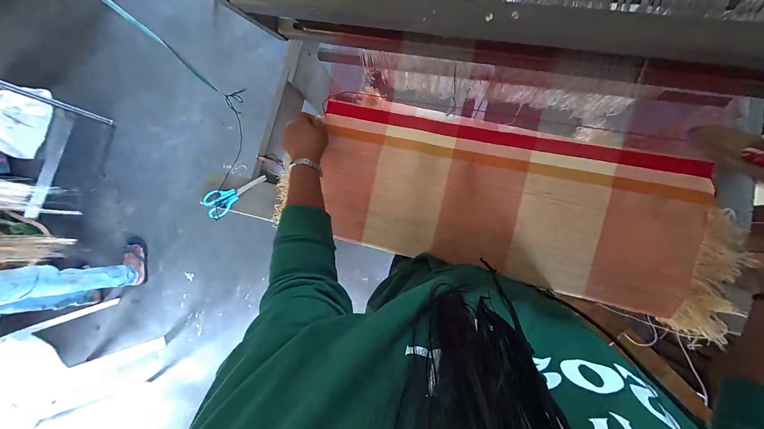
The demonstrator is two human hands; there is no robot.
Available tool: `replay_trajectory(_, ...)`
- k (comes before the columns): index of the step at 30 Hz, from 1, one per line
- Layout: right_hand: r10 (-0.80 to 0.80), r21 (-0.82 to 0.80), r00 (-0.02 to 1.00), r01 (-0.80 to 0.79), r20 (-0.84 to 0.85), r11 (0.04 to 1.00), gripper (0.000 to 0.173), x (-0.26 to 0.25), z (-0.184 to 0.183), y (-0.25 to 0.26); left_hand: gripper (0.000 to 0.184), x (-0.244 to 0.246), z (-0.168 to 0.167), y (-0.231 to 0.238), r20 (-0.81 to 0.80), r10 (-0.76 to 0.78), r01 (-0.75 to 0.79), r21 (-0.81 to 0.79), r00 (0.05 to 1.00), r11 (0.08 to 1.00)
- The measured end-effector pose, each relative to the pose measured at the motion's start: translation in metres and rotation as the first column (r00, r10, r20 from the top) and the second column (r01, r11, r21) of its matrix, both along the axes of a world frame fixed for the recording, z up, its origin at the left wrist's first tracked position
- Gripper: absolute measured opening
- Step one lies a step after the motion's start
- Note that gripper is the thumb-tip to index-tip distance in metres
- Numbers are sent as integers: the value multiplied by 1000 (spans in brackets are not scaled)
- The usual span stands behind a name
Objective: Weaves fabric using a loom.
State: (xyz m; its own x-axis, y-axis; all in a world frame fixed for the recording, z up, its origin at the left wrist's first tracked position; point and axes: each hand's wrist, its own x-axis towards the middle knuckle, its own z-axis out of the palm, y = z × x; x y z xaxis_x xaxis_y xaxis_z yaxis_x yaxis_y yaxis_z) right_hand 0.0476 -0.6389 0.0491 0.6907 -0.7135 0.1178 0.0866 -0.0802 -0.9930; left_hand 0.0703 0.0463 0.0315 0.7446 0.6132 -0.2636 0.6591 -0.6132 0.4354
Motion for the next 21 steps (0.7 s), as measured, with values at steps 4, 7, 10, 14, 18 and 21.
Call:
replay_trajectory(4, 217, -8, 963, -221, -161, 975, 78, -27, -15, 36, 40, 28, 16, 36, 46, -14, 23, -221, 999, 975)
replay_trajectory(7, 271, 4, 930, -279, -246, 960, 78, -43, -32, 64, 35, 45, 25, 52, 88, 6, 16, -249, 996, 968)
replay_trajectory(10, 344, 10, 890, -358, -299, 934, 84, -57, -43, 85, 33, 57, 19, 68, 188, 92, -33, -294, 978, 955)
replay_trajectory(14, 489, -69, 797, -544, -355, 836, 89, -69, -52, 103, 37, 52, 17, 76, 274, 111, -17, -323, 955, 946)
replay_trajectory(18, 447, -156, 681, -631, -580, 760, 85, -69, -41, 114, 35, 47, 11, 55, 234, -53, 136, -356, 971, 925)
replay_trajectory(21, 425, -170, 617, -676, -662, 717, 79, -62, -41, 110, 45, 46, 5, 41, 201, -102, 169, -347, 974, 923)
